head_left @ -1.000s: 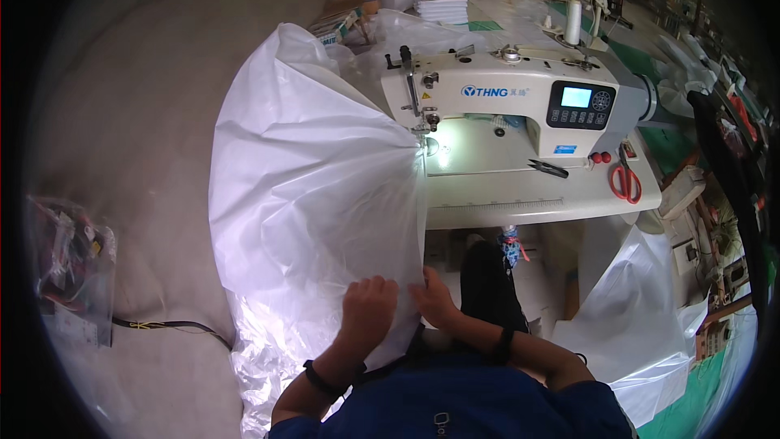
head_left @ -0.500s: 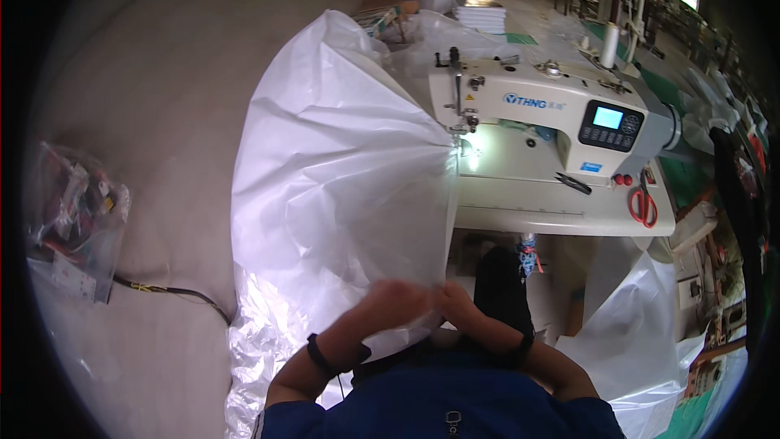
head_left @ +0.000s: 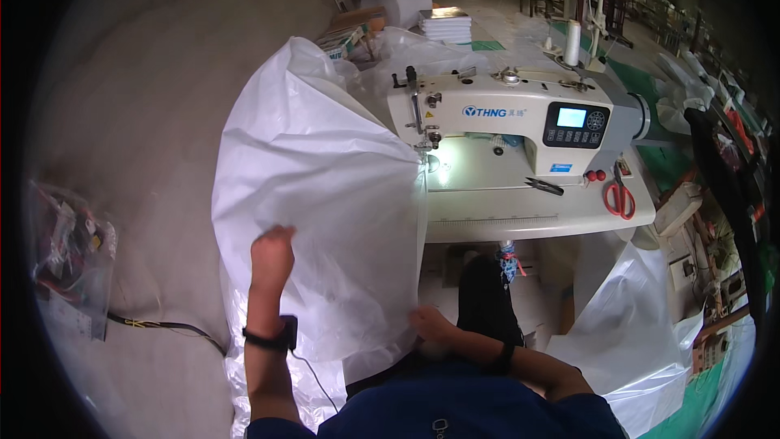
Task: Using an industrial sewing machine to stitch together large white plastic or foam sheets.
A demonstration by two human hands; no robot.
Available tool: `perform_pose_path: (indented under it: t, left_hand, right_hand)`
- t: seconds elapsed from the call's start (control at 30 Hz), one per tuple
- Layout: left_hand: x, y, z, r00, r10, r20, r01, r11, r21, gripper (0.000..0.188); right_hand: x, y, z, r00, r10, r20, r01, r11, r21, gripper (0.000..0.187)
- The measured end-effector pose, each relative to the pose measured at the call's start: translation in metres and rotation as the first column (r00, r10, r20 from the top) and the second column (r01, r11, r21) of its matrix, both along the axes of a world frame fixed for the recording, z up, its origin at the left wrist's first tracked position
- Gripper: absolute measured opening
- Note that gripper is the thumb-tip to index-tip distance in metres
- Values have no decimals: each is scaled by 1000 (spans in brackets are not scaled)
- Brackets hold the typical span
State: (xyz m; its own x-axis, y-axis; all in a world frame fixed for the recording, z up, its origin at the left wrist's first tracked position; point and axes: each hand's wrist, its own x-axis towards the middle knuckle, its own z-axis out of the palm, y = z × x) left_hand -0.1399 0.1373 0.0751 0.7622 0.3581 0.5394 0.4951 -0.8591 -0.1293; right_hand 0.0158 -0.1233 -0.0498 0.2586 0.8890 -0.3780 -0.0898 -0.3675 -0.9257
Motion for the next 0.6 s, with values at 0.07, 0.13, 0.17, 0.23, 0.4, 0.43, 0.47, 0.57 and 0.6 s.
perform_pose_path:
  t: [0.07, 0.13, 0.17, 0.23, 0.4, 0.43, 0.47, 0.57, 0.6]
  left_hand:
    - [1, -53, 12, 943, -170, -285, 105, 967, -230, 25]
    - [17, -107, 0, 819, -370, -439, 193, 898, -395, 13]
    - [27, -126, -9, 757, -475, -449, 224, 834, -505, 6]
    - [44, -142, -23, 761, -544, -354, 340, 799, -496, 4]
    - [64, -170, -47, 965, -249, -84, 181, 860, -477, 11]
    - [64, -172, -45, 984, -65, -166, -45, 812, -582, 14]
    - [62, -173, -42, 990, -74, -122, -7, 828, -561, 14]
    - [53, -167, -30, 990, 25, -142, -95, 849, -519, 18]
    - [47, -158, -24, 988, -110, -111, 42, 872, -488, 19]
  right_hand:
    - [-1, 2, 6, 991, 36, -126, -43, 997, -58, 29]
    - [-2, 4, 8, 997, 79, -6, -79, 997, 6, 28]
    - [-2, 5, 8, 995, 100, -16, -100, 995, 22, 28]
    - [-1, 4, 7, 979, 67, -191, -52, 995, 80, 27]
    - [5, -4, -3, 993, 101, -68, -98, 994, 39, 27]
    - [5, -5, -5, 989, 72, -126, -72, 997, 4, 27]
    - [5, -5, -6, 991, 86, -106, -78, 994, 77, 27]
    - [1, -4, -5, 980, 37, -193, -23, 997, 73, 27]
    - [0, -3, -4, 994, 40, -106, -28, 993, 114, 28]
